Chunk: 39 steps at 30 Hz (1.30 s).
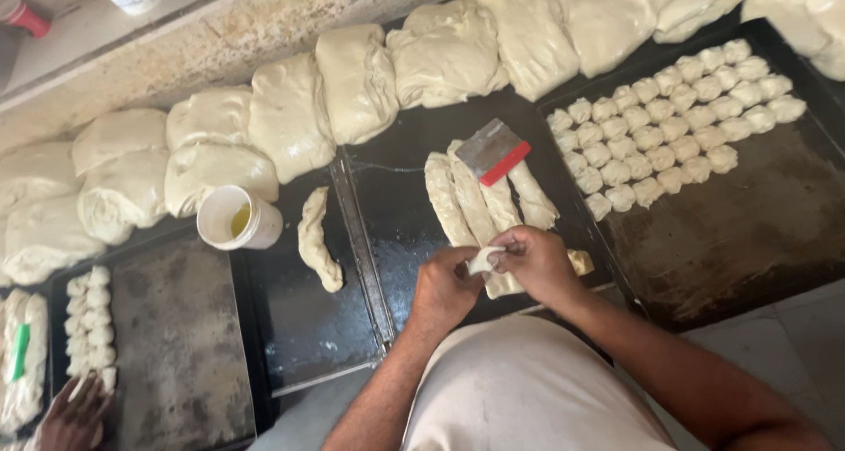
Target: The person uses a scraper to cut dough into small pieces, rolls each piece into a ball by hand, and places the balls onto metal trays.
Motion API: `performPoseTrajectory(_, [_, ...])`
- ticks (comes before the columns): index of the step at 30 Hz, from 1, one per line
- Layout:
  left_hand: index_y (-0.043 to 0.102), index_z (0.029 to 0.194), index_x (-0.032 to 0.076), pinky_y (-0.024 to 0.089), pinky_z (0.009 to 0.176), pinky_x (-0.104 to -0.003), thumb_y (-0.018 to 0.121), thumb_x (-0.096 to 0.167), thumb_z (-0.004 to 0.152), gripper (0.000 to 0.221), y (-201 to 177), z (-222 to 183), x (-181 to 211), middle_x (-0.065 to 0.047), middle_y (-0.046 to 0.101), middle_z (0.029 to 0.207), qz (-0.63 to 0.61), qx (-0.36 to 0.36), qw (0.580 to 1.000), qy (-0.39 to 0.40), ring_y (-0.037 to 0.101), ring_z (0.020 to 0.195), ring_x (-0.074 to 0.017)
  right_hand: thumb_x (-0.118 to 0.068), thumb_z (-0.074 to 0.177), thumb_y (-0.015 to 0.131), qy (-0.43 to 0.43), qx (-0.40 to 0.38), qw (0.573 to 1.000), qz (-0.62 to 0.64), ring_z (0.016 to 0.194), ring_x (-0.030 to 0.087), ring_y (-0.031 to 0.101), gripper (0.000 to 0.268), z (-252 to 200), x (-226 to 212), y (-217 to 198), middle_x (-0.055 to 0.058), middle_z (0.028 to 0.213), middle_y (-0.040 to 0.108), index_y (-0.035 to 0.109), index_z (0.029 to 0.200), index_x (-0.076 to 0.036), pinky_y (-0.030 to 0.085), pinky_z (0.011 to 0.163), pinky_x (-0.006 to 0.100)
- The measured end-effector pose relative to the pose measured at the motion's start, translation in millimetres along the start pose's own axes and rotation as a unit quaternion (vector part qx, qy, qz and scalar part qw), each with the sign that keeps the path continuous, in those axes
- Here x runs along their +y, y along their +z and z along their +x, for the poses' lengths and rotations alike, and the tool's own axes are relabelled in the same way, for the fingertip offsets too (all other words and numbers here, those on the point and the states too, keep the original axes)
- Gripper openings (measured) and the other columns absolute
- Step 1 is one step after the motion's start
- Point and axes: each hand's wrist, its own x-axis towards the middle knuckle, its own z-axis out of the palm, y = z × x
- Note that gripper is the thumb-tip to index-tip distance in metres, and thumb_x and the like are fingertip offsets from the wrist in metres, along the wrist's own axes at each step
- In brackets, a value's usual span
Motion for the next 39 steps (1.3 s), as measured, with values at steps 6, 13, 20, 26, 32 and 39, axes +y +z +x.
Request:
performPoseTrajectory(6, [0.069, 0.111, -0.008, 0.066, 0.074, -0.036, 0.066, -0.004, 0.085, 0.027, -2.7, 9.5, -39.2, -0.019, 0.074, 0.100, -0.446, -0.102, 0.873, -0.171, 0.075, 0.083, -0.0236, -0.008, 0.087, 0.076, -0.507, 0.064, 0.811, -0.286, 0.106, 0.031, 0.066, 0.028, -27.1, -42.7, 14.1, 0.018, 0.115, 0.067, 0.069, 0.107, 0.011, 0.059, 0.087, 0.037])
performPoseTrajectory(13, [0.070, 0.117, -0.002, 0.064, 0.079, -0.038, 0.065, -0.005, 0.089, 0.029, -4.7, 18.1, -36.4, -0.026, 0.074, 0.109, -0.409, -0.089, 0.886, -0.200, 0.074, 0.091, -0.0295, -0.001, 0.083, 0.078, -0.498, 0.113, 0.807, -0.297, 0.111, 0.030, 0.064, 0.025, -29.0, -36.5, 13.4, 0.010, 0.122, 0.065, 0.072, 0.107, 0.000, 0.055, 0.091, 0.043])
performPoseTrajectory(20, [0.077, 0.092, -0.004, 0.055, 0.094, -0.038, 0.064, -0.017, 0.083, 0.020, 26.6, 20.8, -49.4, -0.014, 0.060, 0.149, -0.328, -0.101, 0.939, -0.029, 0.070, 0.119, -0.0314, -0.001, 0.079, 0.082, -0.236, 0.126, 0.955, -0.128, 0.107, 0.028, 0.068, 0.037, -24.4, 3.3, -15.8, 0.012, 0.115, 0.071, 0.072, 0.114, -0.004, 0.057, 0.089, 0.038])
performPoseTrajectory(26, [0.073, 0.098, -0.003, 0.053, 0.100, -0.037, 0.064, -0.011, 0.085, 0.018, 17.8, 16.0, -90.0, -0.021, 0.069, 0.135, -0.339, 0.064, 0.926, -0.157, 0.066, 0.122, -0.0312, 0.005, 0.082, 0.074, -0.087, 0.247, 0.949, 0.177, 0.094, 0.020, 0.076, 0.034, -6.6, 7.7, -150.1, 0.014, 0.108, 0.074, 0.068, 0.114, -0.003, 0.066, 0.080, 0.034])
performPoseTrajectory(32, [0.069, 0.104, -0.002, 0.056, 0.096, -0.043, 0.062, -0.005, 0.089, 0.017, 26.3, -14.0, -148.9, -0.020, 0.070, 0.131, -0.312, 0.129, 0.903, -0.265, 0.069, 0.116, -0.0313, 0.005, 0.090, 0.073, -0.084, 0.488, 0.851, 0.174, 0.093, 0.021, 0.077, 0.018, 4.9, 27.6, -318.4, 0.016, 0.105, 0.075, 0.072, 0.108, 0.000, 0.065, 0.079, 0.032])
performPoseTrajectory(39, [0.067, 0.102, 0.001, 0.057, 0.097, -0.044, 0.065, 0.001, 0.091, 0.012, 44.2, -19.1, -164.0, -0.017, 0.070, 0.131, -0.314, 0.108, 0.885, -0.327, 0.069, 0.117, -0.0294, -0.006, 0.093, 0.073, 0.058, 0.585, 0.807, -0.055, 0.074, 0.028, 0.067, 0.003, 75.1, 188.3, -374.6, 0.014, 0.089, 0.070, 0.074, 0.094, -0.008, 0.053, 0.062, 0.041])
